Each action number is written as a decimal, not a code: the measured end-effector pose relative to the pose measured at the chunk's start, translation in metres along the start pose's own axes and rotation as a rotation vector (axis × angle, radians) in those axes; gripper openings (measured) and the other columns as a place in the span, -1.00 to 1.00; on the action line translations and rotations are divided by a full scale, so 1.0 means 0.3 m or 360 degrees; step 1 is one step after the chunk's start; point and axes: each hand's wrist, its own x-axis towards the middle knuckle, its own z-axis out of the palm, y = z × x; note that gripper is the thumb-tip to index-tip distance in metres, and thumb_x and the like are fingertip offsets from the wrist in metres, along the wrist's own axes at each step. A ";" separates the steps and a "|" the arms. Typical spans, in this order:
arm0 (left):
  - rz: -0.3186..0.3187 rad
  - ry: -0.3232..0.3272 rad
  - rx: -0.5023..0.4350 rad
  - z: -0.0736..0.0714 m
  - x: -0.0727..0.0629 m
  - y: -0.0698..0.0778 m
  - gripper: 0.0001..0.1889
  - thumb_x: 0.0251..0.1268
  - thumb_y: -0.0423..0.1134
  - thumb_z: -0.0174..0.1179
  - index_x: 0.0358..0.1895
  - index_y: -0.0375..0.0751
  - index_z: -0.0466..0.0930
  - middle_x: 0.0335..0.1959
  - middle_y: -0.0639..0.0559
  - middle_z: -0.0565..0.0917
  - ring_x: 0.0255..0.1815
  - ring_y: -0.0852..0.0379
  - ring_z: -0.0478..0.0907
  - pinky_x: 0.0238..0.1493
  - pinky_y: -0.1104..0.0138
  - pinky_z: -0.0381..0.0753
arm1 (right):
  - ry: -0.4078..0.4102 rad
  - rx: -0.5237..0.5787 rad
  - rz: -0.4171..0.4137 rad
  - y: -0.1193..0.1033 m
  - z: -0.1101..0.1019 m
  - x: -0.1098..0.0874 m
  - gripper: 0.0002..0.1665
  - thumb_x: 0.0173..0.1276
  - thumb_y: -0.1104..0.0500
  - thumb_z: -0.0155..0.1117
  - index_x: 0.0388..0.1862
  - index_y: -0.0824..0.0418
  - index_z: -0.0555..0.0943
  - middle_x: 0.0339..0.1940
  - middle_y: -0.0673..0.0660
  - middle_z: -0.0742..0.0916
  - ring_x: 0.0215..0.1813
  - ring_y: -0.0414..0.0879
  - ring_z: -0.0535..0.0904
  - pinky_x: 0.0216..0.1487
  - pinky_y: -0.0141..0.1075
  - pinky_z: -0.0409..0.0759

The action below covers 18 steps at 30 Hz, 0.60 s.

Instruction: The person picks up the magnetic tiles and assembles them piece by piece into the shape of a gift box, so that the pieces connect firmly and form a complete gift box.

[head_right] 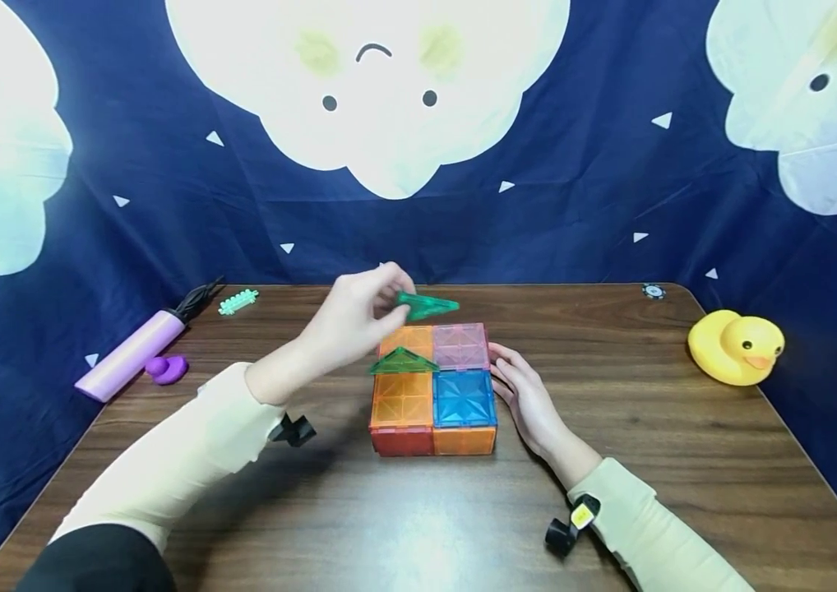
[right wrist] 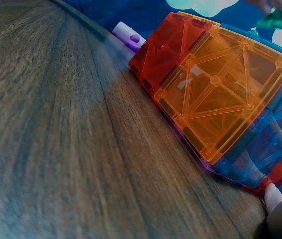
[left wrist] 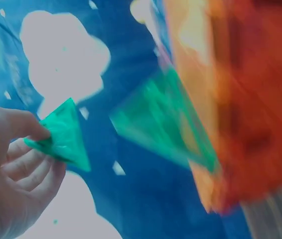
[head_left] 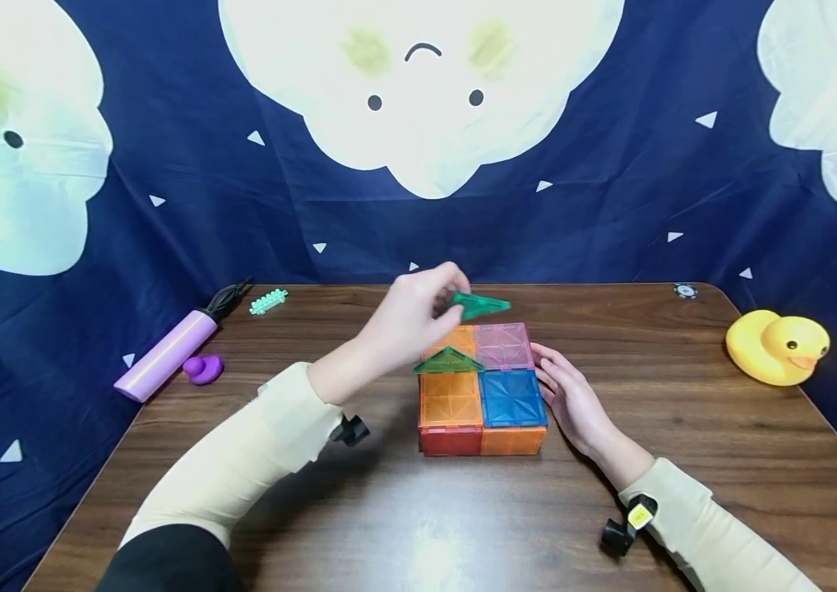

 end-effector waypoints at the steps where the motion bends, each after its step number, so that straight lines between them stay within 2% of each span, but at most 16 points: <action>1: 0.0037 -0.0030 -0.0015 0.012 0.004 0.024 -0.84 0.29 -0.52 0.22 -0.13 -0.24 0.56 -0.28 0.00 0.71 -0.34 0.20 0.60 -0.29 0.39 0.60 | -0.0002 0.0008 -0.0006 0.002 -0.001 0.001 -0.32 0.72 -0.02 -0.19 0.62 0.31 0.09 0.57 0.23 0.27 0.37 -0.16 0.40 0.31 -0.39 0.37; 4: 0.0104 -0.0155 -0.0029 0.049 0.015 0.079 -0.85 0.30 -0.50 0.24 -0.17 -0.22 0.54 -0.26 0.01 0.72 -0.32 0.23 0.61 -0.32 0.46 0.58 | 0.0004 0.0038 -0.0027 0.005 -0.002 0.001 -0.36 0.71 -0.02 -0.16 0.59 0.29 0.16 0.50 0.15 0.35 0.34 -0.18 0.42 0.30 -0.40 0.39; 8: 0.0068 -0.0350 -0.0001 0.096 0.021 0.110 -0.86 0.32 -0.46 0.26 -0.19 -0.17 0.54 -0.27 0.06 0.72 -0.35 0.24 0.59 -0.37 0.49 0.54 | 0.0038 0.0108 -0.0044 0.009 0.000 0.005 -0.52 0.70 0.04 -0.13 0.45 0.21 0.31 0.31 -0.01 0.50 0.27 -0.19 0.47 0.28 -0.38 0.42; 12: -0.0015 -0.0494 0.0086 0.142 0.020 0.110 -0.87 0.32 -0.41 0.30 -0.20 -0.12 0.56 -0.38 0.14 0.66 -0.41 0.24 0.54 -0.35 0.50 0.53 | 0.0028 0.0115 -0.0049 0.010 -0.003 0.007 -0.48 0.70 0.09 -0.16 0.51 0.24 0.27 0.25 -0.08 0.55 0.27 -0.21 0.48 0.28 -0.37 0.41; 18: -0.0104 -0.0582 0.0181 0.190 0.020 0.093 -0.87 0.32 -0.37 0.31 -0.24 -0.09 0.55 -0.52 0.16 0.56 -0.48 0.23 0.51 -0.42 0.49 0.49 | 0.0024 0.0084 -0.0039 0.011 -0.007 0.010 -0.36 0.71 0.04 -0.18 0.59 0.34 0.13 0.25 -0.08 0.55 0.24 -0.21 0.50 0.28 -0.37 0.40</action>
